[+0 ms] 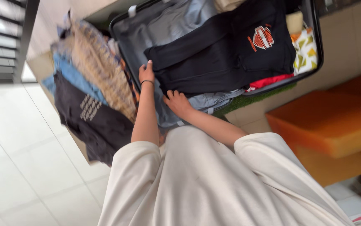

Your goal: The person packs clothes into a suitcase by folding a white and yellow patterned shirt and a black t-shirt, then placing them into the open luggage alongside other folded garments.

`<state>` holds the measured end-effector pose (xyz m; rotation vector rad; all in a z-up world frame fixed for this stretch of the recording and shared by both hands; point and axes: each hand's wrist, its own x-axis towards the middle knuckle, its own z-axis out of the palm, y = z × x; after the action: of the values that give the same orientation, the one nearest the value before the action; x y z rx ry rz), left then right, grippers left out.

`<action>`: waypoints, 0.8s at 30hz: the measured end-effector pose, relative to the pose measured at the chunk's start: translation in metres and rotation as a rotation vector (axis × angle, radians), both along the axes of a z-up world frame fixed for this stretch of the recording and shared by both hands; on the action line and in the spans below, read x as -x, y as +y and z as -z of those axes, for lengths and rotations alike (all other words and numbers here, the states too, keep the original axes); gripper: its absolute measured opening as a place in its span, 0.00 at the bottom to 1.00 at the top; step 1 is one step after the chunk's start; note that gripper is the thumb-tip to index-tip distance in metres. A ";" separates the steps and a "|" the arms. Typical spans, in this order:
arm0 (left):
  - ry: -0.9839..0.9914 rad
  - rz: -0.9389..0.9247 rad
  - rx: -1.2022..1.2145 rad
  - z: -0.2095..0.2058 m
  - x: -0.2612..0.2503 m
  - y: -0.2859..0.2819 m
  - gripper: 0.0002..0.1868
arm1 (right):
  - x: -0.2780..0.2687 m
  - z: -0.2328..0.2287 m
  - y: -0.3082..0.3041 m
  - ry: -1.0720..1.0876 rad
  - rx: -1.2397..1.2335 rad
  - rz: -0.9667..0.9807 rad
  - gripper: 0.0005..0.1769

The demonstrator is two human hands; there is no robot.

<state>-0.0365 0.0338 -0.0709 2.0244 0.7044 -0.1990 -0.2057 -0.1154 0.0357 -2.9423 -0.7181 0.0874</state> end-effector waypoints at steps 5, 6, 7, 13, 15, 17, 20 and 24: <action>0.184 0.015 0.287 -0.006 -0.023 -0.001 0.39 | -0.002 0.018 0.003 0.063 0.051 0.018 0.07; 0.235 0.008 0.250 -0.007 -0.026 -0.003 0.40 | -0.004 0.021 0.001 0.099 0.036 -0.019 0.05; 0.284 0.001 0.212 -0.008 -0.030 -0.005 0.40 | -0.004 0.025 -0.001 0.100 0.026 0.014 0.05; 0.326 0.001 0.135 -0.014 -0.033 -0.011 0.47 | -0.006 0.027 -0.013 0.119 -0.178 -0.005 0.04; 0.325 0.008 0.155 -0.020 -0.031 -0.012 0.46 | -0.006 0.016 -0.019 0.202 -0.340 0.099 0.07; 0.318 0.011 0.176 -0.030 -0.030 -0.013 0.45 | -0.004 0.003 -0.031 0.252 -0.490 0.160 0.09; 0.274 0.046 0.247 -0.042 -0.024 -0.020 0.40 | 0.000 -0.004 -0.045 0.363 -0.756 0.336 0.10; 0.074 0.060 0.315 -0.046 -0.018 -0.024 0.24 | 0.007 0.014 -0.050 0.273 -1.042 0.603 0.09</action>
<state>-0.0187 0.0099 -0.0253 1.7439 0.6162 -0.3962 -0.2127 -0.1655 0.0219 -1.9508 0.1752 0.0382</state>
